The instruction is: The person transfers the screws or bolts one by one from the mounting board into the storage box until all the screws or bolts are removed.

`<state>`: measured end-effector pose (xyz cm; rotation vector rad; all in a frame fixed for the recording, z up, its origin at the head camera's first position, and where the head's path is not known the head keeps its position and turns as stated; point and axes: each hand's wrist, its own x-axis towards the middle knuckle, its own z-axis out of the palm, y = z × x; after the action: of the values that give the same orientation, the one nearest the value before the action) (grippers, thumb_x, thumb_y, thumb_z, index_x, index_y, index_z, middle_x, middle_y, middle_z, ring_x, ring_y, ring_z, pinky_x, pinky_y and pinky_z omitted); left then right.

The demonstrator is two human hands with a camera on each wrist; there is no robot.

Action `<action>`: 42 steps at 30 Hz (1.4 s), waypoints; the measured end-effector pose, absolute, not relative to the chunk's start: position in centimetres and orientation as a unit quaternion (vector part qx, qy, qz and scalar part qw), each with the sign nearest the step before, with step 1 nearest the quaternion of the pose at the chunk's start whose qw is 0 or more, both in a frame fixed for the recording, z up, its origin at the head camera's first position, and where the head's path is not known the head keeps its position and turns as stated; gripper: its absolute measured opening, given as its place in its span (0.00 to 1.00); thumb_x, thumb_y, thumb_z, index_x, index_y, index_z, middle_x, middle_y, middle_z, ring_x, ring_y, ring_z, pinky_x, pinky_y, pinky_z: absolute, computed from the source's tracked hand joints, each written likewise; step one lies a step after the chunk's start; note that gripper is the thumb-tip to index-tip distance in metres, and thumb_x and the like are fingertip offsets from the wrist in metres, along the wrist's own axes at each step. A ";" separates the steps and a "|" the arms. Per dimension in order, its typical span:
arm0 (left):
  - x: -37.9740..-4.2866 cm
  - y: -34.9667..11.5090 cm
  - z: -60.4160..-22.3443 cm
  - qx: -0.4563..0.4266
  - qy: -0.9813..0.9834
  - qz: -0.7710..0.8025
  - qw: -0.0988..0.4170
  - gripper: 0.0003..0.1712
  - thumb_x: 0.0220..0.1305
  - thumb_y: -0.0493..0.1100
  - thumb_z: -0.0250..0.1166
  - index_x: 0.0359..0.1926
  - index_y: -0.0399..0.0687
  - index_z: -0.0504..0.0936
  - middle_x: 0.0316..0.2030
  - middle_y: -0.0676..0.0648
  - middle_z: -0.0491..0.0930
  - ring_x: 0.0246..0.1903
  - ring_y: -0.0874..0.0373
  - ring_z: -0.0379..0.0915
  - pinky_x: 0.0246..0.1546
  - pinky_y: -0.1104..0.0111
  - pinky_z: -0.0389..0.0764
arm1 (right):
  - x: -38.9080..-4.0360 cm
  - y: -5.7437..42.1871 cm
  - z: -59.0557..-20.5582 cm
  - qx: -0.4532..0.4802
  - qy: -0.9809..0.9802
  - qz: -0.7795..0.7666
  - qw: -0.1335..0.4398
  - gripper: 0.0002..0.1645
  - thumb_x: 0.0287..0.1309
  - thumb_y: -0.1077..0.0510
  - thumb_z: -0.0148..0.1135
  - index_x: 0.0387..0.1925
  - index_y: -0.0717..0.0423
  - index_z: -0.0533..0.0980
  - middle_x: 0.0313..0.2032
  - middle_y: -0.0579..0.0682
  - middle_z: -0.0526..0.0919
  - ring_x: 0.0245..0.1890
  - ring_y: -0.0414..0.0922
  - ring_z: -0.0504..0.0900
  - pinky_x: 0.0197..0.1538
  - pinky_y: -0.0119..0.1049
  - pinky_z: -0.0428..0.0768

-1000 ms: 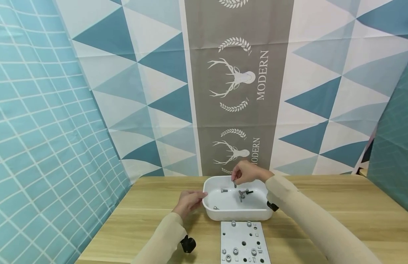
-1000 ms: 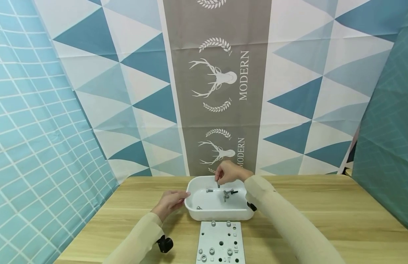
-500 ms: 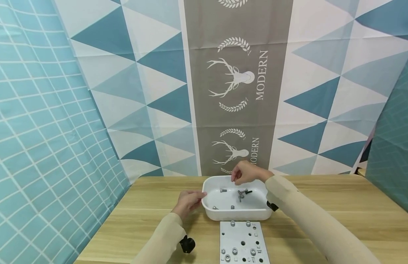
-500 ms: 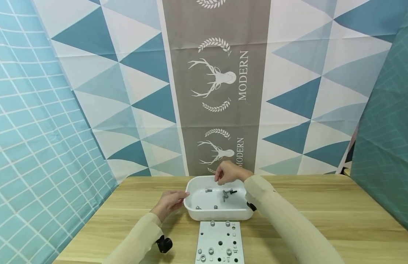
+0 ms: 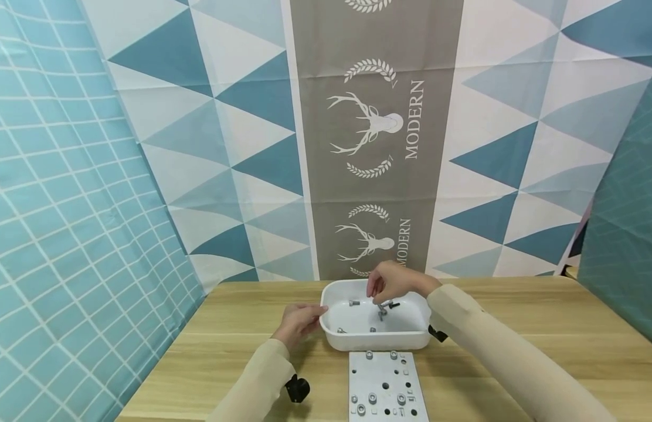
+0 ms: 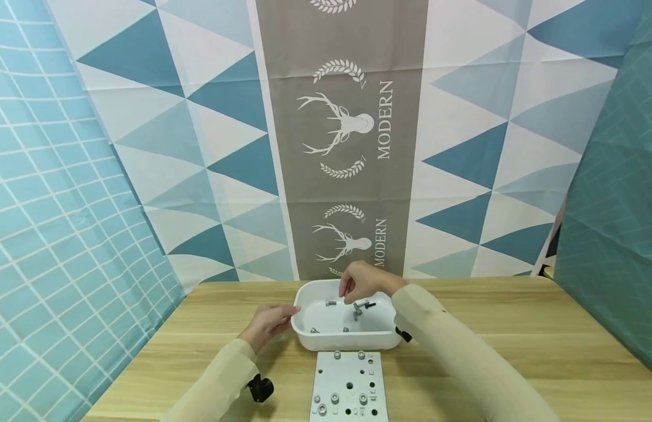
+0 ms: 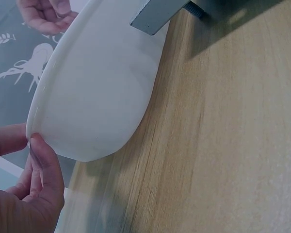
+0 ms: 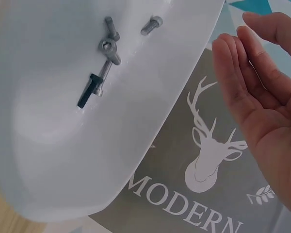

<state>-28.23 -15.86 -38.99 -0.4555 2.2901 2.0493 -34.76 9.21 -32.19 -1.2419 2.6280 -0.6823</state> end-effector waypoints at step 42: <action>-28.8 -15.7 -39.4 -0.149 0.723 0.674 0.014 0.20 0.56 0.35 0.70 0.47 0.26 0.81 0.30 0.44 0.84 0.27 0.63 0.78 0.32 0.75 0.83 | -24.2 7.0 -33.5 -0.563 0.759 -0.271 0.182 0.08 0.50 0.68 0.69 0.35 0.61 0.83 0.34 0.55 0.87 0.29 0.22 0.78 0.39 0.24 0.84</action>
<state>-28.79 -15.66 -39.38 -0.4645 2.2512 2.0993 -24.22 6.95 -33.51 -1.5890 2.1442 -0.7654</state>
